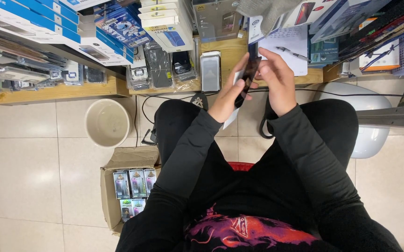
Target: The person is removing screen protectors from their packaging and sleeves to inspect and clean them before putting them back.
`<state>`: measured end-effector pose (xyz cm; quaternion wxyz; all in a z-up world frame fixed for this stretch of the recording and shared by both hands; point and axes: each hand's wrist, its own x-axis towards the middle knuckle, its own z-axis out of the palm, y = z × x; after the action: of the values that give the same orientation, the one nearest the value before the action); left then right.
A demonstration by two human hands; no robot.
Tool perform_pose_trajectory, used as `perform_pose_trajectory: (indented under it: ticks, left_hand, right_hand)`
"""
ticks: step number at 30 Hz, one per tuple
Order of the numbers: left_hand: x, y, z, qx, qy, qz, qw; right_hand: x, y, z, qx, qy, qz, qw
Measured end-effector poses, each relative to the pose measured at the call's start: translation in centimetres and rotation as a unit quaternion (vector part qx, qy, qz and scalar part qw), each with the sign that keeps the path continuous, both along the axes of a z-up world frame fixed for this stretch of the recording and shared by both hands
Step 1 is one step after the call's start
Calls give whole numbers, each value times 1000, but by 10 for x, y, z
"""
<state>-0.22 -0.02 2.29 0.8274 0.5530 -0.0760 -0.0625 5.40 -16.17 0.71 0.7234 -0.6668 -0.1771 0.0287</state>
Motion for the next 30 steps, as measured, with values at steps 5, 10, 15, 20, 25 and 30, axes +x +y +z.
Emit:
perform_pose_trajectory:
  ticks: [5,10,15,20,25,30]
  left_hand:
    - [0,-1,-13,190,-114,7,975]
    - [0,2,-7,320,-68,33,944]
    - [4,5,-7,397,-127,241,876]
    - [3,2,0,367,-190,277,867]
    - [3,3,3,360,-221,281,862]
    - [7,2,-5,373,-256,264,852]
  right_hand:
    - [-2,3,10,3,20,14,1000]
    - [2,-9,55,-28,82,-115,990]
    - [19,-32,48,282,156,-229,918]
    - [12,-23,60,268,193,-216,919]
    - [13,-18,50,221,141,-233,936]
    - [8,-17,47,127,51,-199,971]
